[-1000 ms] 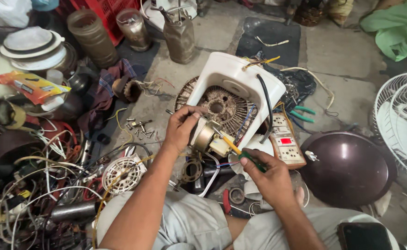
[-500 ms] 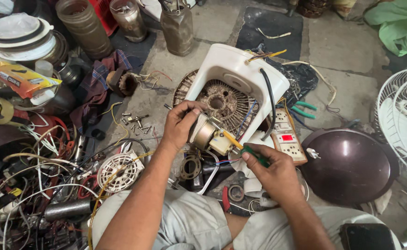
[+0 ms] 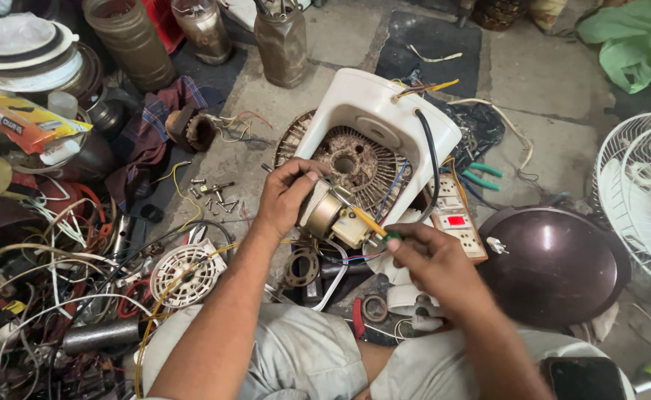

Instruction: The person disassembles a small electric motor, removes the rotor, and uses a screwdriver to adjust internal components. The person then reassembles the motor parts.

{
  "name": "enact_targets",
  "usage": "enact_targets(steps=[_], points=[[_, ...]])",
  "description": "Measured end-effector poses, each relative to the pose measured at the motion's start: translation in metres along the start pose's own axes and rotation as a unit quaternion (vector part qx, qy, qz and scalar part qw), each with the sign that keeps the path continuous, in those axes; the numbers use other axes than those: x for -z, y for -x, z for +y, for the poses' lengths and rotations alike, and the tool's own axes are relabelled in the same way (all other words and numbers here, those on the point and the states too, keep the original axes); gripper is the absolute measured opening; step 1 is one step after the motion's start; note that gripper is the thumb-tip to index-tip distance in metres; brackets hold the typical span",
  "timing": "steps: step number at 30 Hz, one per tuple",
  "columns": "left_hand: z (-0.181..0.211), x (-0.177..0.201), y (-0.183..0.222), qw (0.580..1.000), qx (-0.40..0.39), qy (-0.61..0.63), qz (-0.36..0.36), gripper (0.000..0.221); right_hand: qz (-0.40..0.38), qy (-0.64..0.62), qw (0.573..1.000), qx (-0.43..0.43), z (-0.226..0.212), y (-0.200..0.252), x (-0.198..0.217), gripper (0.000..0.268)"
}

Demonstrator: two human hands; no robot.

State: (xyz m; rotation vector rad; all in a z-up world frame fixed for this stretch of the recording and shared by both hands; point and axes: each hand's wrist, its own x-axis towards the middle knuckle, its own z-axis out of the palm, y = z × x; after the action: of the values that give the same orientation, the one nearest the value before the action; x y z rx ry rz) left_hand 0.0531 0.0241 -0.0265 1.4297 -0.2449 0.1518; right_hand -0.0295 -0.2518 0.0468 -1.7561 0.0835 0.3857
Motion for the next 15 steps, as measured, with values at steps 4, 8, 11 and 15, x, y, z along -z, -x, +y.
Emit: enact_targets(steps=[4,8,11,15], points=[[-0.004,0.001,-0.001,1.0,-0.001,0.004,-0.013,0.015,-0.153,-0.269,0.91,-0.277,-0.012,-0.01,0.015,0.05],[-0.007,0.001,-0.002,1.0,-0.014,-0.02,-0.001,0.014,-0.036,0.1,0.993,0.055,-0.006,-0.004,0.0,0.042],[-0.005,0.002,-0.001,0.999,-0.015,-0.032,0.006,0.014,0.115,0.431,0.79,0.42,-0.002,0.01,-0.007,0.038],[-0.006,-0.001,-0.002,1.0,-0.004,-0.006,0.018,0.013,0.141,0.05,0.966,0.212,0.005,0.004,-0.002,0.034]])
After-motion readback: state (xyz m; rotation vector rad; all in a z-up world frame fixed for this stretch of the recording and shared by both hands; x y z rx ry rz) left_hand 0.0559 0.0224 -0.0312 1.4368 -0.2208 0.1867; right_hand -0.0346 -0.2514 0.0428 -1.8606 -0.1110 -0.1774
